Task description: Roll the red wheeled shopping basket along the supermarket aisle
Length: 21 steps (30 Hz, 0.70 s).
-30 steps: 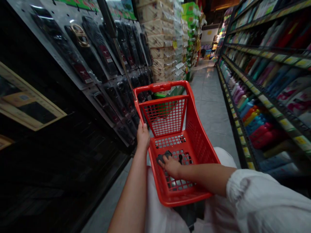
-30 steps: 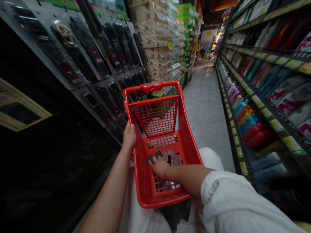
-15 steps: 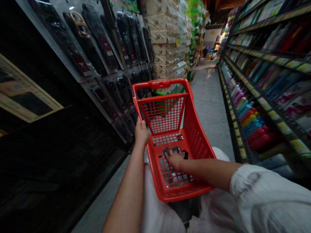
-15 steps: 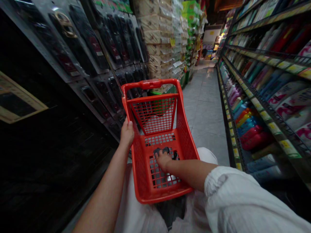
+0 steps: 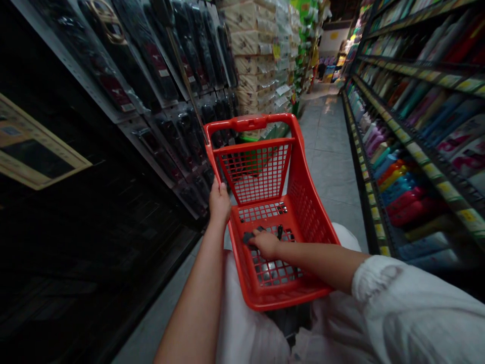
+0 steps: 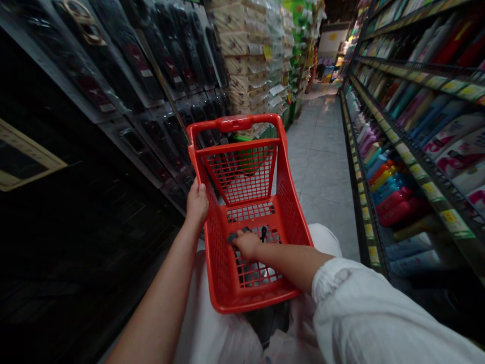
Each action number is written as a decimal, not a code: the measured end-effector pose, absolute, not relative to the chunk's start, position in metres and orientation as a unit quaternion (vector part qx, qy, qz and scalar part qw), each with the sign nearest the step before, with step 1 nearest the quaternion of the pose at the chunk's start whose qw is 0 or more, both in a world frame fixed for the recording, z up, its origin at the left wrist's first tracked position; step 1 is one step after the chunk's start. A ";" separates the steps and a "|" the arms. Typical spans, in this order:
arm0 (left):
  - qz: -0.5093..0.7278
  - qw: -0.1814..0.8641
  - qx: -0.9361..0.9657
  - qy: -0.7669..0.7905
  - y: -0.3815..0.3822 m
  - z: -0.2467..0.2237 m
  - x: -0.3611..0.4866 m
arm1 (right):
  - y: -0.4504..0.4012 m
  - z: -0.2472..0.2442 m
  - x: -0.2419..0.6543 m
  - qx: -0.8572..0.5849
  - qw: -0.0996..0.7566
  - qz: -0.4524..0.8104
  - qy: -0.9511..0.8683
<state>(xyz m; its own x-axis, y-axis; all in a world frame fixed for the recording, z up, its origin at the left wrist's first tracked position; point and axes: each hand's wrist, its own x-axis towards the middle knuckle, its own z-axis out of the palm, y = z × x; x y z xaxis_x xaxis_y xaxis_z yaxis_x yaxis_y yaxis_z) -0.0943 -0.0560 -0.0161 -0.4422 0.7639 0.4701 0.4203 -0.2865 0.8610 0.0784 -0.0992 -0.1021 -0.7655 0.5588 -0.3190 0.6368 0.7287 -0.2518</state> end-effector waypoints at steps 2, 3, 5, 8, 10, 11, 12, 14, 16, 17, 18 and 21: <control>0.616 0.137 0.512 0.582 -0.057 -0.015 -0.093 | -0.103 -0.101 0.077 0.263 0.116 -0.199 0.937; 0.615 0.136 0.512 0.583 -0.057 -0.014 -0.093 | -0.103 -0.099 0.078 0.239 0.128 -0.205 0.940; 0.613 0.137 0.510 0.588 -0.058 -0.014 -0.092 | -0.103 -0.094 0.079 0.198 0.158 -0.210 0.944; 0.614 0.141 0.505 0.590 -0.058 -0.015 -0.092 | -0.106 -0.083 0.083 0.121 0.207 -0.211 0.947; 0.617 0.145 0.505 0.586 -0.057 -0.016 -0.093 | -0.113 -0.077 0.086 0.067 0.240 -0.216 0.944; 0.618 0.148 0.505 0.584 -0.057 -0.016 -0.093 | -0.117 -0.075 0.088 0.041 0.253 -0.225 0.940; 0.618 0.153 0.506 0.582 -0.057 -0.017 -0.093 | -0.120 -0.073 0.091 0.019 0.260 -0.235 0.936; 0.615 0.162 0.507 0.581 -0.058 -0.017 -0.094 | -0.124 -0.073 0.097 -0.012 0.272 -0.259 0.927; 0.609 0.166 0.509 0.585 -0.059 -0.016 -0.094 | -0.122 -0.077 0.104 -0.018 0.302 -0.274 0.913; 0.607 0.165 0.509 0.588 -0.059 -0.016 -0.094 | -0.120 -0.081 0.108 -0.013 0.339 -0.277 0.899; 0.605 0.165 0.510 0.589 -0.060 -0.015 -0.094 | -0.116 -0.086 0.112 -0.003 0.388 -0.280 0.878; 0.602 0.159 0.516 0.588 -0.061 -0.014 -0.094 | -0.103 -0.101 0.123 0.124 0.454 -0.277 0.838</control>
<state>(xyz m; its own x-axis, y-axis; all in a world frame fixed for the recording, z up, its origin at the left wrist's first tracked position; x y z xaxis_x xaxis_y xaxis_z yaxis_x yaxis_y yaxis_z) -0.0941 -0.0613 -0.0139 -0.4171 0.7982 0.4346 0.4161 -0.2574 0.8721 0.1234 -0.1034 -0.1009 -0.5562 -0.0430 -0.8299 0.4599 0.8158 -0.3506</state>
